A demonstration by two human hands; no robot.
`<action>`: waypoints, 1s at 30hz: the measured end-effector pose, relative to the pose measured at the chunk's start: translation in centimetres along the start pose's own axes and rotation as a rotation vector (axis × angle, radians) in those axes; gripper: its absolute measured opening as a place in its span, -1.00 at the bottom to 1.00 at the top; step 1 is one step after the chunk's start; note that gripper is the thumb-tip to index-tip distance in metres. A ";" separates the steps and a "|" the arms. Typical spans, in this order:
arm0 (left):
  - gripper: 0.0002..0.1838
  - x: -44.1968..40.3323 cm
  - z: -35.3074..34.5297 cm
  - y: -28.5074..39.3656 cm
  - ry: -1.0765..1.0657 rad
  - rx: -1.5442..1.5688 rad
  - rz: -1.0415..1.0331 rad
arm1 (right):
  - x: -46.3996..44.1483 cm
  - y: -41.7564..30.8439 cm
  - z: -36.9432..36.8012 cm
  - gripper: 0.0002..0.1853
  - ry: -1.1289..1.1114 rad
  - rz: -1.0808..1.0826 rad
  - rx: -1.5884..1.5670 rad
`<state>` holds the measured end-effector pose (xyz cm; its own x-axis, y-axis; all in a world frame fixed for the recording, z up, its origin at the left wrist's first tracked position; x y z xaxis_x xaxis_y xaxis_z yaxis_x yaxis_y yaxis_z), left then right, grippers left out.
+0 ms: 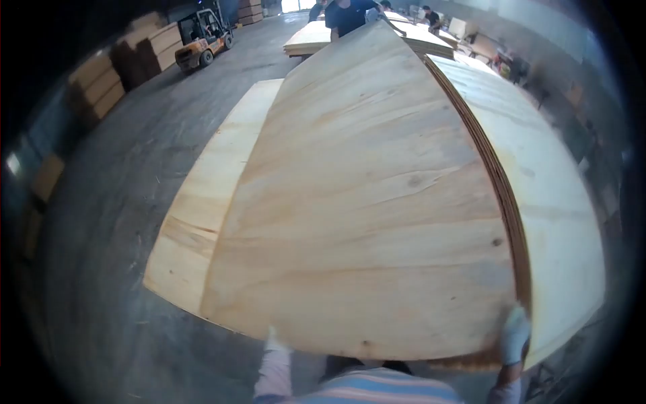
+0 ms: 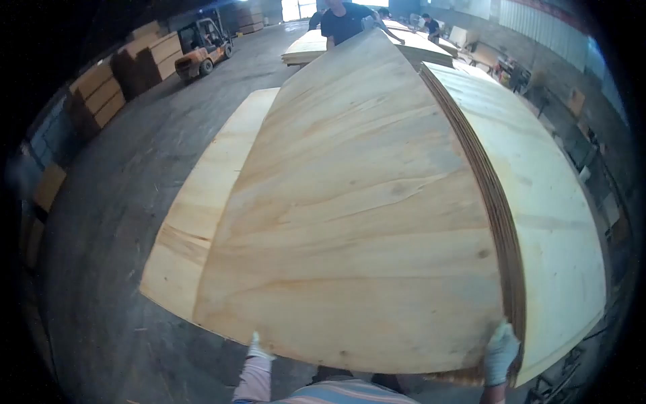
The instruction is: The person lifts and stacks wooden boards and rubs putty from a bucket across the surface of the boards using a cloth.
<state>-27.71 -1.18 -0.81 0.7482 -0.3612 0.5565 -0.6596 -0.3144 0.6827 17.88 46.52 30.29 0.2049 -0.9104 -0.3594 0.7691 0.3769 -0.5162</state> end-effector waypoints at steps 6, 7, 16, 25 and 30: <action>-0.27 10.3 1.2 -10.7 0.130 0.117 0.061 | -0.8 13.6 1.4 -0.48 -0.185 -0.167 0.320; -0.28 11.3 -0.5 -9.9 0.102 0.077 0.031 | -0.8 16.3 -0.6 -0.47 -0.213 -0.191 0.302; -0.46 22.7 -10.6 4.0 -0.016 -0.102 -0.323 | 7.6 33.6 -19.3 -0.49 -0.789 -0.275 -0.130; -0.41 57.7 -51.6 6.8 0.134 -0.333 -1.070 | 8.2 29.7 -12.2 -0.04 -0.862 -0.902 -0.869; -0.36 42.8 -60.2 -3.6 -0.473 -0.541 -0.623 | 10.0 28.6 -11.8 -0.18 -1.067 -1.162 -1.419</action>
<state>11.03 37.31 49.03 0.7692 -0.6211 -0.1502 0.0595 -0.1644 0.9846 34.81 50.19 2.71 0.6649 -0.2950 0.6862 0.0031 -0.9176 -0.3974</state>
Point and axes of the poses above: each hand's wrist, its own x-axis away from the middle knuckle, its own z-axis out of the back of the hand, y = z × x, the point moved 4 cm from there along -x, towards the middle knuckle
